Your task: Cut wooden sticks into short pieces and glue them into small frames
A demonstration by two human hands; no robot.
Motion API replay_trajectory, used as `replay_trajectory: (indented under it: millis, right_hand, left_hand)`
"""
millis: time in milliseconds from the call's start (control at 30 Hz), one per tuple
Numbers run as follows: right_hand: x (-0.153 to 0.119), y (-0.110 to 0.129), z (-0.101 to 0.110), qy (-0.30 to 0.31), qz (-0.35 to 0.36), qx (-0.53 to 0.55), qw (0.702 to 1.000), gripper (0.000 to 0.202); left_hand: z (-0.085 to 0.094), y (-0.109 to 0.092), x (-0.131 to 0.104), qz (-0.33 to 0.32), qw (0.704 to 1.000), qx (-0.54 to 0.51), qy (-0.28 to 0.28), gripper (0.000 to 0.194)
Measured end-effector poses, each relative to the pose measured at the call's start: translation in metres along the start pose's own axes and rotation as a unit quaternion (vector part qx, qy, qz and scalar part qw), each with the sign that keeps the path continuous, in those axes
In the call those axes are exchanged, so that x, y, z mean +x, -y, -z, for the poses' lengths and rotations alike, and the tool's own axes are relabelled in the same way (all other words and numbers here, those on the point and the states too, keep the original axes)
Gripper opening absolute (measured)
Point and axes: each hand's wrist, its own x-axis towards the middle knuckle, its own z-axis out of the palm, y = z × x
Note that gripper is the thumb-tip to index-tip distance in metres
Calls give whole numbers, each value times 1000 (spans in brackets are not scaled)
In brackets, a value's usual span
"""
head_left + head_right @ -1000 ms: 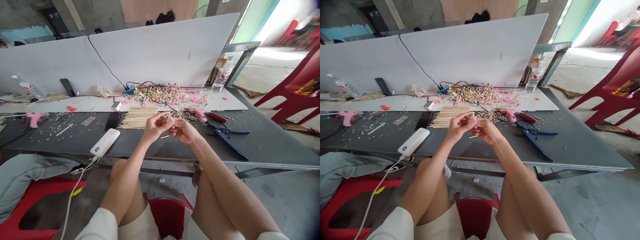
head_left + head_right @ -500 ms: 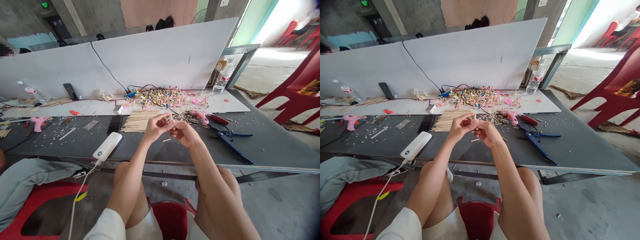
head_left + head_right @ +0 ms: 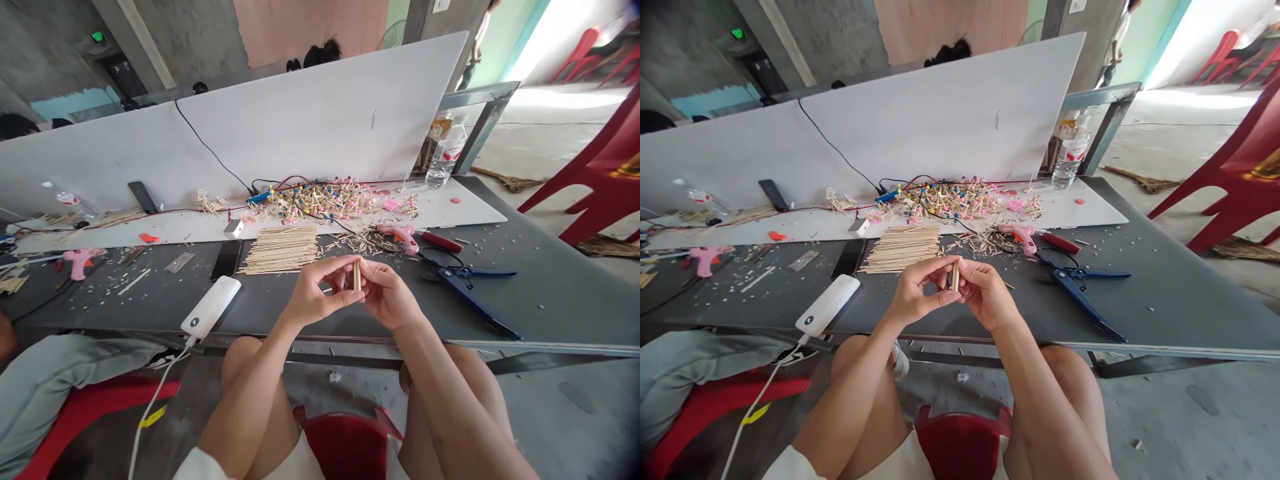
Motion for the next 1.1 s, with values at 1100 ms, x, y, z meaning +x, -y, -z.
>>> replay_trajectory:
  millis: [1100]
  right_hand:
    - [7, -10, 10, -129, 56, -255, 957, 29]
  left_hand:
    - [1, 40, -2, -66, 932, 332, -133, 49]
